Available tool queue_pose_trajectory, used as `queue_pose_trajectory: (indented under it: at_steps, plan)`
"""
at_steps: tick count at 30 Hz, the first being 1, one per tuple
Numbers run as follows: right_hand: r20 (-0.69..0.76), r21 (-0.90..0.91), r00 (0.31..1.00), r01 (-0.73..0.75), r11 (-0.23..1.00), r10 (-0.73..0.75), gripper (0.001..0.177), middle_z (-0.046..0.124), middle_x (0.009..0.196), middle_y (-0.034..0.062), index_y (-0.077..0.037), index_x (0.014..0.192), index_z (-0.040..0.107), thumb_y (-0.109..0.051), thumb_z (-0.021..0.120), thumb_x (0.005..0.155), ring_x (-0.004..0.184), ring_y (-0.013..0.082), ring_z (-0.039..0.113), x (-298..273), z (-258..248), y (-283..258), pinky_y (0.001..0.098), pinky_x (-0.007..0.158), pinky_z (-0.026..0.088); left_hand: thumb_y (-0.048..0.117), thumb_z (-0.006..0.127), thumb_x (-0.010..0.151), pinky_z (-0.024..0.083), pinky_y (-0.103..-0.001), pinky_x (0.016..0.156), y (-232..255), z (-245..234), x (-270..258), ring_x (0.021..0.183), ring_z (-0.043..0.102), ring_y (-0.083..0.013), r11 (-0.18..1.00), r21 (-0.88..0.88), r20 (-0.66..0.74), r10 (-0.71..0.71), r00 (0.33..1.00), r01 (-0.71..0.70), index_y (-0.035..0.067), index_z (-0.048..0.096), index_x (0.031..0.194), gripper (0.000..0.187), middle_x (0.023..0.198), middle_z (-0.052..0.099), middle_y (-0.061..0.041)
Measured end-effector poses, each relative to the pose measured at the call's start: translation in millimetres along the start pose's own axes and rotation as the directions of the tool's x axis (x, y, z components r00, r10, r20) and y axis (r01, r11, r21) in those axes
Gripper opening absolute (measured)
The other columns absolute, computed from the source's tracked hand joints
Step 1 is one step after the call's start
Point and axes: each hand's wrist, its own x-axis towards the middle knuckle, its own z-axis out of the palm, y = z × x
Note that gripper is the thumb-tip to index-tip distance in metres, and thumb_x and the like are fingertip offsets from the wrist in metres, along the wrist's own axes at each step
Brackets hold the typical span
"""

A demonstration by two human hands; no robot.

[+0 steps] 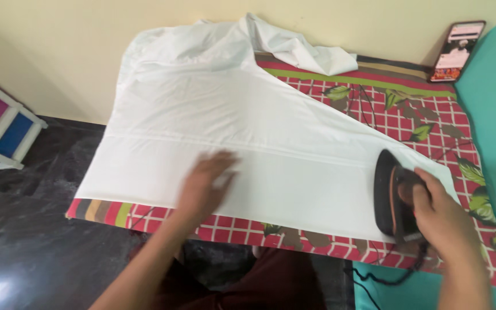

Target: The person irons a white shirt laid out on a table. They smooth the fabric with their hands and use an electric iron to press the shirt, moving the iron back and forth across the surface.

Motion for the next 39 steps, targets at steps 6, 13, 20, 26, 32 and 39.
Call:
queue_pose_trajectory:
  at_steps: [6,13,20,26,32,39]
  plan:
    - [0.028,-0.062,0.989,-0.142,0.988,0.144,0.058,0.068,0.125,0.0233,-0.029,0.157,0.044,-0.043,0.039,0.101,0.112,0.0512,0.064,-5.8,-6.1,-6.7,0.0576,0.098,0.048,0.048,0.056,0.101,0.025,-0.059,0.121,88.2,119.5,41.5,0.143,0.047,-0.0284,0.921,-0.02,0.29,0.377,0.88,-0.388,0.007,0.063,0.137,0.055,0.147,0.059,-0.013]
    - [0.016,-0.09,0.99,-0.136,0.987,0.138,0.055,0.071,0.117,0.027,-0.023,0.157,0.046,-0.04,0.036,0.105,0.109,0.0509,0.065,7.9,-8.1,10.8,0.0575,0.097,0.049,0.058,0.051,0.099,0.022,-0.056,0.126,142.5,159.2,37.0,0.151,0.037,-0.0289,0.895,-0.003,0.299,0.427,0.854,-0.446,0.005,0.056,0.144,0.07,0.156,0.05,-0.014]
    - [0.021,-0.046,0.99,-0.138,0.989,0.139,0.055,0.07,0.121,0.0249,-0.022,0.155,0.047,-0.039,0.039,0.104,0.109,0.0486,0.067,6.5,-18.0,21.9,0.0561,0.094,0.051,0.063,0.043,0.099,0.013,-0.054,0.128,146.1,161.1,35.0,0.154,0.03,-0.0288,0.886,0.051,0.394,0.405,0.825,-0.46,0.005,0.046,0.152,0.078,0.162,0.04,-0.012]
    - [0.026,-0.123,0.97,-0.238,0.963,0.243,0.055,0.071,0.12,0.025,-0.027,0.159,0.046,-0.041,0.039,0.107,0.11,0.0489,0.066,-1.4,-21.5,39.3,0.057,0.097,0.05,0.061,0.045,0.1,0.015,-0.055,0.128,146.5,159.0,35.5,0.154,0.03,-0.0297,0.894,0.012,0.384,0.409,0.828,-0.448,0.004,0.047,0.151,0.077,0.162,0.041,-0.013]
    - [0.055,-0.161,0.928,-0.355,0.921,0.368,0.055,0.073,0.115,0.0259,-0.031,0.161,0.045,-0.04,0.039,0.107,0.096,0.0506,0.071,-9.1,-29.9,43.8,0.0558,0.091,0.053,0.058,0.05,0.099,0.019,-0.056,0.127,148.2,155.1,37.3,0.152,0.034,-0.0315,0.894,-0.028,0.353,0.427,0.833,-0.447,0.002,0.052,0.148,0.074,0.159,0.045,-0.016]
    - [0.016,-0.179,0.946,-0.315,0.932,0.323,0.054,0.072,0.114,0.026,-0.027,0.158,0.048,-0.04,0.041,0.106,0.099,0.0506,0.068,-6.4,-33.2,48.0,0.0565,0.087,0.053,0.053,0.056,0.1,0.028,-0.058,0.126,153.8,176.4,52.4,0.149,0.043,-0.0321,0.897,-0.081,0.274,0.439,0.856,-0.435,0.005,0.061,0.138,0.062,0.153,0.052,-0.015]
